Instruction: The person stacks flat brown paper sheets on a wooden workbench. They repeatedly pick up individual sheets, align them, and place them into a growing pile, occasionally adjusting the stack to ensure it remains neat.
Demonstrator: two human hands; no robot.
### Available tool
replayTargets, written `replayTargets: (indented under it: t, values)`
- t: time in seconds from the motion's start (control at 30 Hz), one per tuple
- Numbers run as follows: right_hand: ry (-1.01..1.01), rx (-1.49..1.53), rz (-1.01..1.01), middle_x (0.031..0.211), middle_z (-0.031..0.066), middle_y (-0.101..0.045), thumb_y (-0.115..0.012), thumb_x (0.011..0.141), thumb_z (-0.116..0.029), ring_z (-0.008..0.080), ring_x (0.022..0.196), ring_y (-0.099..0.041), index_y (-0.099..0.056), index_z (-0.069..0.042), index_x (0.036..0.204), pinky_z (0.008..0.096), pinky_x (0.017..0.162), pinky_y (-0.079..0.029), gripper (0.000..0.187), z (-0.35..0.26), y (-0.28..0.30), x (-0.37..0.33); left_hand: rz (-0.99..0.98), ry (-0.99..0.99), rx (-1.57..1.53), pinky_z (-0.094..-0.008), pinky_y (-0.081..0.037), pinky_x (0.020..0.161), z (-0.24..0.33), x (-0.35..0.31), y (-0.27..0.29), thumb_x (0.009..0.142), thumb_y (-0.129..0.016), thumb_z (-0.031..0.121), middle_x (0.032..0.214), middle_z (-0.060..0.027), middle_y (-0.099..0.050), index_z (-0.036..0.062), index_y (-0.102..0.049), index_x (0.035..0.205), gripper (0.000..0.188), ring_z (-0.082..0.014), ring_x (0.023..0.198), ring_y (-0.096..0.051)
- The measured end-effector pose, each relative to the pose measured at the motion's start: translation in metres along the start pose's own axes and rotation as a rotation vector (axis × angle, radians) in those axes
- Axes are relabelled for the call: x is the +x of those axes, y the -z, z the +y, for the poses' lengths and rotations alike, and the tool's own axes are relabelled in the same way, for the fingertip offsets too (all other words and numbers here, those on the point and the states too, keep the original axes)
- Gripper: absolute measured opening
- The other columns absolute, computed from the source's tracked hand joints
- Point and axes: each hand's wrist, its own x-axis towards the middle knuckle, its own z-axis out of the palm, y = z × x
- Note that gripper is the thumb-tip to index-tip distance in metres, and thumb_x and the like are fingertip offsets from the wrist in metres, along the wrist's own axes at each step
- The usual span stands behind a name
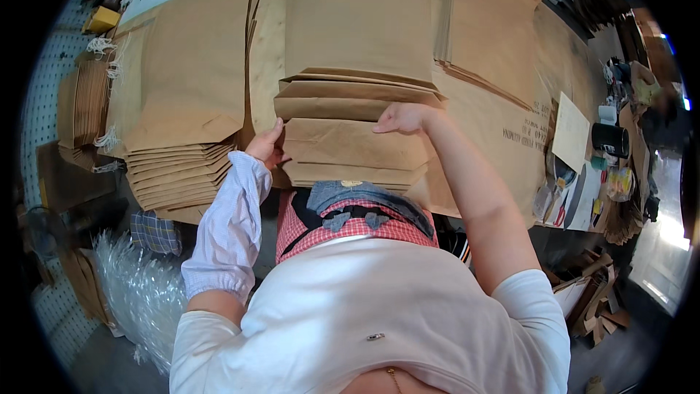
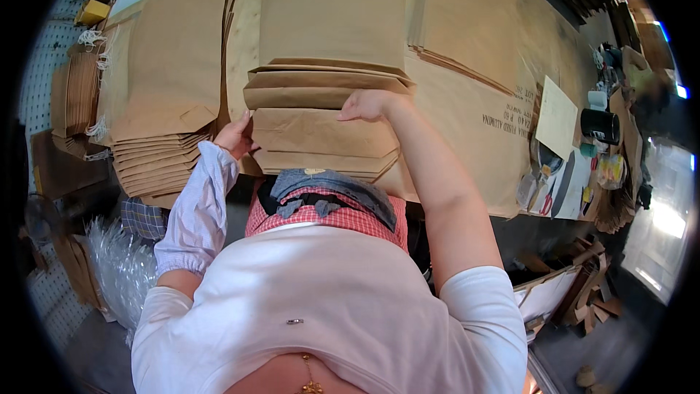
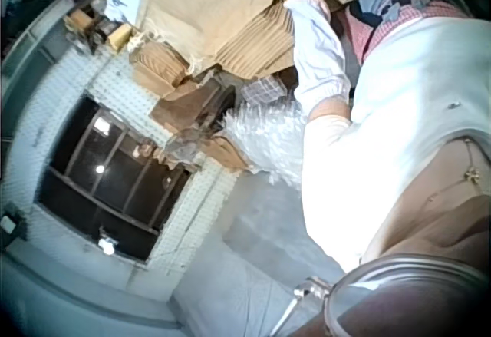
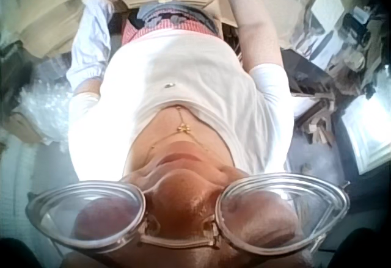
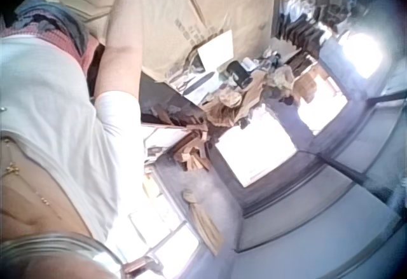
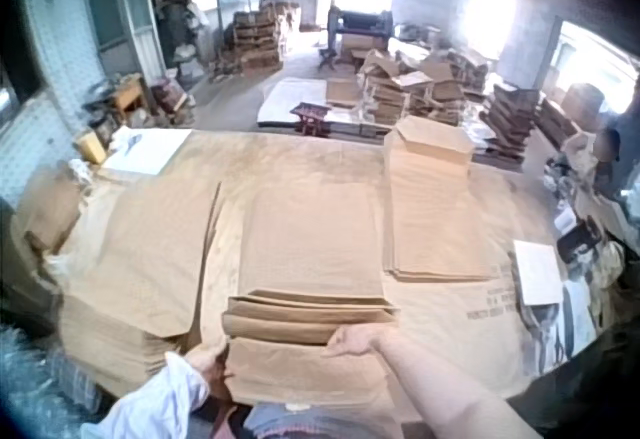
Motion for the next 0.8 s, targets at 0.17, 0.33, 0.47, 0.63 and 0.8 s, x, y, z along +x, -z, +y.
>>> replayTargets:
  t: [0.17, 0.33, 0.47, 0.63, 0.8]
  values:
    - [-0.131, -0.711, -0.099, 0.078, 0.0142, -0.061, -0.059, 0.069, -0.032, 0.0253, 0.077, -0.057, -0.061, -0.003, 0.088, 0.0372, 0.066, -0.043, 0.035, 0.076, -0.032, 0.014, 0.172, 0.101, 0.166, -0.0270, -0.047, 0.046, -0.032, -0.003, -0.006, 0.077, -0.058, 0.011, 0.071, -0.0010, -0.056, 0.0059, -0.057, 0.088, 0.012, -0.0141, 0.058, -0.053]
    - [-0.413, -0.341, 0.066, 0.064, 0.0102, -0.060, -0.066, 0.065, -0.031, 0.0229, 0.060, -0.058, -0.057, 0.000, 0.071, 0.0340, 0.053, -0.044, 0.032, 0.113, -0.064, -0.032, 0.197, 0.108, 0.107, -0.0290, -0.047, 0.044, -0.020, 0.009, -0.003, 0.078, -0.054, 0.008, 0.066, -0.0037, -0.053, 0.0041, -0.056, 0.087, 0.010, -0.0155, 0.053, -0.053]
    - [-0.189, -0.236, 0.497, 0.071, 0.0136, -0.060, -0.063, 0.068, -0.029, 0.0257, 0.067, -0.058, -0.057, -0.001, 0.080, 0.0358, 0.060, -0.044, 0.031, 0.073, -0.078, -0.083, 0.138, 0.153, -0.038, -0.0268, -0.047, 0.041, 0.009, 0.025, -0.002, 0.080, -0.045, 0.006, 0.066, -0.0071, -0.053, 0.0018, -0.053, 0.088, 0.012, -0.0137, 0.049, -0.051]
    - [0.349, -0.405, 0.755, 0.095, 0.0153, -0.059, -0.067, 0.066, -0.029, 0.0237, 0.084, -0.057, -0.056, -0.004, 0.101, 0.0348, 0.072, -0.044, 0.044, 0.039, -0.128, -0.020, 0.056, 0.213, -0.693, -0.0249, -0.048, 0.044, 0.053, 0.070, -0.010, 0.084, -0.041, 0.011, 0.072, -0.0118, -0.058, 0.0008, -0.051, 0.090, 0.016, -0.0158, 0.055, -0.055]
    - [0.351, 0.001, 0.144, 0.095, 0.0125, -0.059, -0.065, 0.069, -0.026, 0.0177, 0.085, -0.056, -0.056, -0.002, 0.104, 0.0291, 0.073, -0.043, 0.043, 0.033, -0.057, 0.001, 0.241, -0.290, 0.151, -0.0316, -0.047, 0.057, 0.054, 0.015, -0.035, 0.085, -0.045, 0.027, 0.076, -0.0118, -0.057, 0.0005, -0.048, 0.088, 0.027, -0.0194, 0.060, -0.054]
